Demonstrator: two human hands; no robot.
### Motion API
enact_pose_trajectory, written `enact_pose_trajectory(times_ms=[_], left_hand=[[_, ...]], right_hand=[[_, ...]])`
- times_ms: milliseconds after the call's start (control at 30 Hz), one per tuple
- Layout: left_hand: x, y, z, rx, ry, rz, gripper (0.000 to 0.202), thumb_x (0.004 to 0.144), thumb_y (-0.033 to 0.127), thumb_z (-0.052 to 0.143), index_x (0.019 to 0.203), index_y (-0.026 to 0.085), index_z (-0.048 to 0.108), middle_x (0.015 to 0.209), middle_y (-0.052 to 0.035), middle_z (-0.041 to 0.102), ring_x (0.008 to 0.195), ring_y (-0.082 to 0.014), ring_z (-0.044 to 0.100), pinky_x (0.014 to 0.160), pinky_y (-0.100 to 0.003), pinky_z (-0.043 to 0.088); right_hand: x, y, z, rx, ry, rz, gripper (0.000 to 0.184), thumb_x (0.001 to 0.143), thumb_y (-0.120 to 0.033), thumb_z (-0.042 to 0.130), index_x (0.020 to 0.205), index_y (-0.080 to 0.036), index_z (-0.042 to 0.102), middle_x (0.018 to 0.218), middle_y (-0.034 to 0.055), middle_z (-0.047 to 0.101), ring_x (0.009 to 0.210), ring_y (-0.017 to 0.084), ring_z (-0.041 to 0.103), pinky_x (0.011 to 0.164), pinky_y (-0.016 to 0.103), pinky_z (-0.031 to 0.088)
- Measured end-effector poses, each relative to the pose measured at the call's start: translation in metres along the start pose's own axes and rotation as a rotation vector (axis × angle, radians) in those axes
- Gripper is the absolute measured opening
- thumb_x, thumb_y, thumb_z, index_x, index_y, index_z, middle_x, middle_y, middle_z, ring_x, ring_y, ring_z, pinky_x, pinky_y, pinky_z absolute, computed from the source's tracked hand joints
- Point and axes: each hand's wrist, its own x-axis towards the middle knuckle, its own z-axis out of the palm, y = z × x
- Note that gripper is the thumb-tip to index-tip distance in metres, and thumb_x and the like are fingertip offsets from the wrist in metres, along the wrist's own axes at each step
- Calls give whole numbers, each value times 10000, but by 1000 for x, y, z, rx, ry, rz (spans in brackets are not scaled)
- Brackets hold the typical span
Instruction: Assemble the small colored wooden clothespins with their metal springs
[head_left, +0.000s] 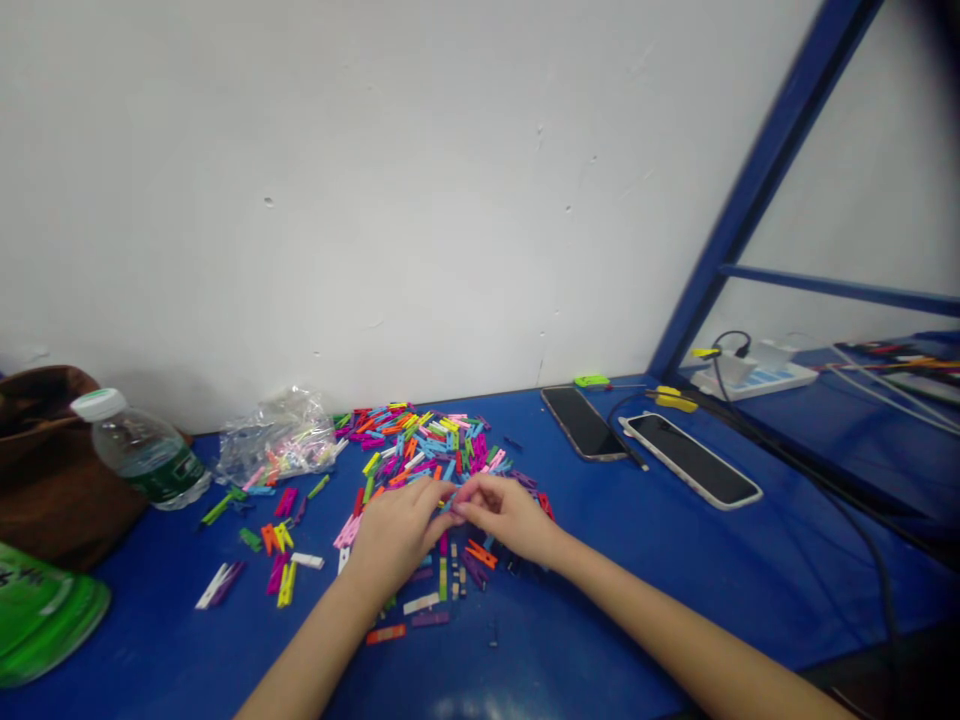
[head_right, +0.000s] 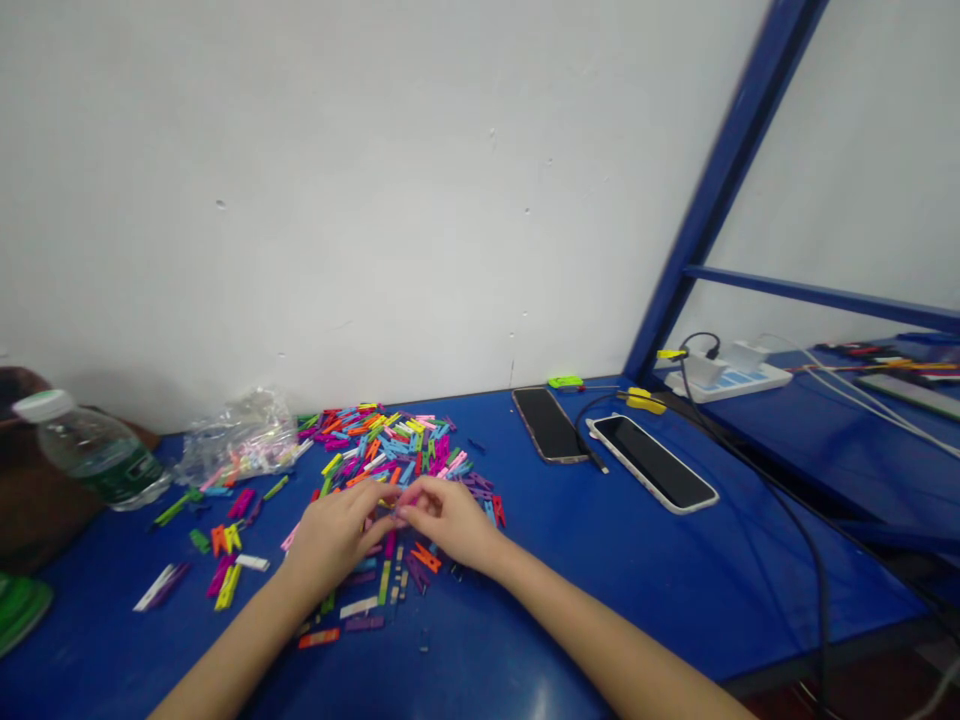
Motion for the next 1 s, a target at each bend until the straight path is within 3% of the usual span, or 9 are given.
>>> enact_pose_trajectory(times_ms=[233, 467, 633, 767, 900, 1000], left_hand=[[-2, -2, 5, -16, 79, 42, 187, 822, 288, 424, 945, 196, 531, 891, -19, 649, 769, -144, 609, 630, -220, 446], [-3, -2, 4, -4, 215, 68, 170, 817, 287, 441, 891, 198, 566, 851, -19, 660, 724, -136, 617, 617, -219, 456], [-4, -3, 6, -51, 309, 85, 192, 817, 263, 446, 951, 193, 564, 914, -30, 661, 799, -133, 616, 703, -218, 467], [-3, -2, 7, -40, 304, 85, 206, 820, 255, 441, 977, 188, 556, 933, -33, 656, 819, -137, 614, 716, -224, 470], [-2, -1, 4, -34, 293, 39, 216, 824, 270, 428, 970, 184, 562, 886, -36, 663, 769, -137, 622, 672, -219, 477], [-1, 0, 2, -46, 283, 18, 220, 821, 272, 435, 979, 179, 557, 884, -37, 660, 772, -135, 619, 663, -211, 476]], right_hand=[[0, -2, -2, 105, -5, -5, 138, 750, -285, 509, 740, -147, 504, 577, -46, 458, 489, 65, 405, 453, 175, 323], [0, -4, -3, 171, -24, 40, 217, 757, -376, 490, 777, -160, 495, 561, -55, 451, 452, 65, 426, 440, 182, 359], [0, -7, -6, 267, -41, 73, 265, 736, -416, 511, 795, -158, 523, 529, -55, 468, 439, 68, 440, 442, 191, 381], [0, -5, -8, 310, -61, 82, 251, 759, -392, 494, 851, -161, 529, 538, -51, 483, 429, 62, 436, 446, 189, 383], [-1, -4, -10, 94, -21, 39, 230, 820, -340, 409, 938, -165, 500, 592, -32, 508, 496, 86, 475, 498, 209, 404], [-3, -7, -13, -347, 13, -100, 175, 819, -285, 416, 878, -165, 530, 713, 12, 553, 662, 124, 508, 619, 246, 407]])
